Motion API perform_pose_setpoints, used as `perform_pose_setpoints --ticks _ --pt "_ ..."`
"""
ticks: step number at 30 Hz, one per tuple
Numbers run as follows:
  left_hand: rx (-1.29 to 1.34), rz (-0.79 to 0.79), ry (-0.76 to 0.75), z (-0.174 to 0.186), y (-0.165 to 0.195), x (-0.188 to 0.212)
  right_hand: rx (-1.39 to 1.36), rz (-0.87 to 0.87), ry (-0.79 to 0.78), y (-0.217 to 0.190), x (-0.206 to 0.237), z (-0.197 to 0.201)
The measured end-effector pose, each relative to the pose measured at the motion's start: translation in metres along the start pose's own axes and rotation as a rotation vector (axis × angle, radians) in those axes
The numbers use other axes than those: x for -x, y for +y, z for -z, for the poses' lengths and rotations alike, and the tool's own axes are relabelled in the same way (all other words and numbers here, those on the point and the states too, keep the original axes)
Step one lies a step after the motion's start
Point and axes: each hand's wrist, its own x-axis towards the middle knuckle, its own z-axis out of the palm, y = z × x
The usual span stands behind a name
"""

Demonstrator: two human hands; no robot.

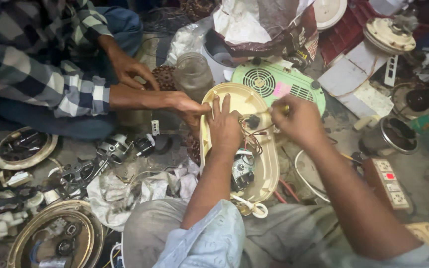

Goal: The person sits on the floor and uses a screwdriver to adjust internal components of a disassembled appliance. They connect the appliance to a power strip, then use pliers to manipulate wires inside the housing.

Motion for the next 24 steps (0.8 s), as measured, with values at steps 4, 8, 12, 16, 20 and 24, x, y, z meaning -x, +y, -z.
perform_pose_setpoints --ticks 4,8,12,16,20,24 --pt "0.020 0.012 0.031 0.005 0.002 0.000 0.192 0.243 -0.087 -0.022 -0.056 0.007" --pt "0.040 0.011 0.048 0.008 0.001 -0.002 0.310 0.289 -0.311 -0.049 -0.090 -0.004" --pt "0.006 0.042 0.064 0.008 0.001 -0.004 0.362 0.163 -0.522 -0.068 -0.100 -0.013" --pt "0.054 0.084 0.033 0.008 -0.002 -0.002 0.343 0.196 -0.393 -0.061 -0.101 -0.012" --pt "0.135 0.036 0.044 0.015 -0.002 0.008 0.080 0.064 -0.136 -0.024 -0.077 -0.006" --pt "0.153 -0.012 0.036 0.023 0.000 0.021 -0.568 0.067 0.085 0.020 -0.025 -0.030"
